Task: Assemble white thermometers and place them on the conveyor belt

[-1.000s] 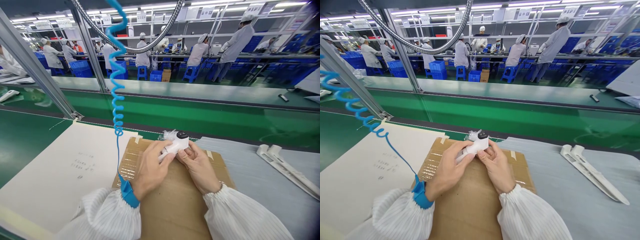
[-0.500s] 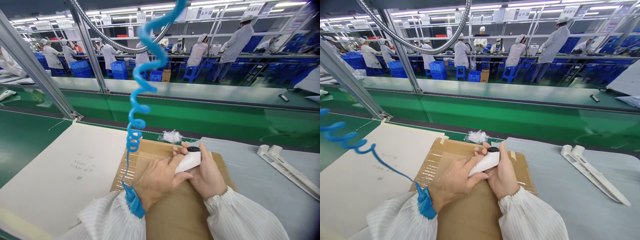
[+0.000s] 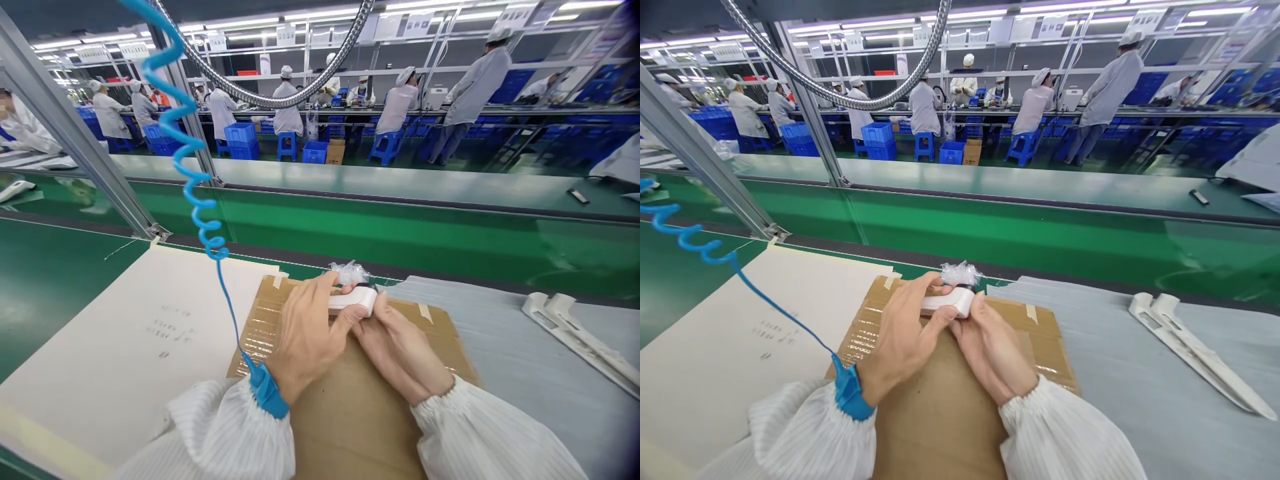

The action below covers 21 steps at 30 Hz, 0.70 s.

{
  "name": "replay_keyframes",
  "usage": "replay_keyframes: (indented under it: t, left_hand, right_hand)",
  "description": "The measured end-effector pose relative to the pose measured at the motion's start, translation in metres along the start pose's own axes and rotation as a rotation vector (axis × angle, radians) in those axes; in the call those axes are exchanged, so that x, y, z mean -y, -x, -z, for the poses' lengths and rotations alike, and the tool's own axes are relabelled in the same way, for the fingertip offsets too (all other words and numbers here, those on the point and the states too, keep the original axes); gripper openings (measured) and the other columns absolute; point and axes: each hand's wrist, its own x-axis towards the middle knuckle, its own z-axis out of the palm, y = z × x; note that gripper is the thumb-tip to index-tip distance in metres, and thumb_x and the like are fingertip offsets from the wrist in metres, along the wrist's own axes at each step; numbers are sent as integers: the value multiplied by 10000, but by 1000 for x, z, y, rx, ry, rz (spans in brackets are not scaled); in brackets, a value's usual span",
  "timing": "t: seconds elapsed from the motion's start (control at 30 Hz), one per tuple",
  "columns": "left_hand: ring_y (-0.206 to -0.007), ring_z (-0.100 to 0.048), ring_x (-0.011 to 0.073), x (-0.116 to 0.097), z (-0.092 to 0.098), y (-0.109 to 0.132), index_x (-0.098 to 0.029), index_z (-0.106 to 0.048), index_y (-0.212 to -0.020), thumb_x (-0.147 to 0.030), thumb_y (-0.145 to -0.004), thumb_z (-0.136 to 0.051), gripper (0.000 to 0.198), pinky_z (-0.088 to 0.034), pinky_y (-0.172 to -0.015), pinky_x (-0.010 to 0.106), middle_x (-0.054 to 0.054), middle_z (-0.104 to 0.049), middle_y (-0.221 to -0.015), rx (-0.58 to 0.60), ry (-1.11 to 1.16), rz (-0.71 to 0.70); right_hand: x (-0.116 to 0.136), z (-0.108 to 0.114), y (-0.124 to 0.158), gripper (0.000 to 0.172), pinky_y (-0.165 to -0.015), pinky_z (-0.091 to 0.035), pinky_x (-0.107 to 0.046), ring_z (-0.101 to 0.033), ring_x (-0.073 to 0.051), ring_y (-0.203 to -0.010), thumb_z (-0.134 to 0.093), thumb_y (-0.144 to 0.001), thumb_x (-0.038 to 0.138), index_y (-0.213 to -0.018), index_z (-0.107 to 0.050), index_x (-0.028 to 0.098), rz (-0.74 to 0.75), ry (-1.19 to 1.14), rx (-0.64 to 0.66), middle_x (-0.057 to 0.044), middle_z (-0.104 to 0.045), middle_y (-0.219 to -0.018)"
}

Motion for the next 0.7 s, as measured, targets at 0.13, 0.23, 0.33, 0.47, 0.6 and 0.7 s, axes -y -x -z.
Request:
replay_keyframes:
  t: [0.13, 0.23, 0.33, 0.47, 0.6, 0.7]
  left_hand:
    - [-1181, -657, 253, -10, 0, 3, -250, -617, -1296, -457, -1045, -510, 343, -505, -1002, 418, 58, -714, -1301, 25, 3, -77]
    - [-1151, -665, 268, -14, -2, 3, -219, -611, -1296, -447, -1059, -474, 356, -524, -968, 432, 78, -716, -1283, 47, -71, -123]
    - [-1096, -681, 276, -14, -7, 2, -175, -629, -1234, -393, -1076, -423, 339, -545, -938, 436, 118, -729, -1218, 28, -133, -174]
    - [-1063, -699, 278, -13, -13, 1, -169, -645, -1191, -383, -1071, -434, 323, -557, -935, 430, 131, -743, -1171, -33, -139, -187]
    - [-1189, -669, 272, -4, -9, 1, -205, -604, -1320, -461, -1031, -535, 392, -533, -1026, 429, 100, -716, -1295, 35, -46, -198]
    - [-1191, -671, 265, 6, -4, 0, -242, -594, -1349, -501, -1009, -565, 429, -533, -1027, 425, 74, -722, -1294, 104, -25, -151]
  right_hand:
    - [-13, -2, 3, 346, -1171, -467, -458, -623, -285, -1295, -800, -837, 520, -1060, -775, 256, -14, 6, -32, -69, -753, -1238]
    - [-15, 1, 3, 347, -1144, -491, -467, -649, -285, -1257, -803, -827, 527, -1043, -778, 257, -8, 23, -62, -74, -771, -1167]
    - [-13, 5, 1, 324, -1097, -527, -474, -689, -293, -1171, -802, -822, 523, -989, -785, 246, 0, 52, -32, -78, -783, -1060]
    - [-11, 7, -1, 233, -1090, -527, -467, -697, -286, -1124, -825, -803, 439, -921, -781, 242, -19, 51, -45, -64, -779, -1006]
    - [-3, 8, -2, 224, -1097, -510, -490, -652, -298, -1173, -785, -832, 453, -941, -766, 258, -1, 63, -44, -61, -748, -1016]
    - [10, 14, -3, 220, -1098, -506, -504, -647, -293, -1110, -733, -860, 484, -890, -749, 266, 15, 31, -59, -52, -699, -947]
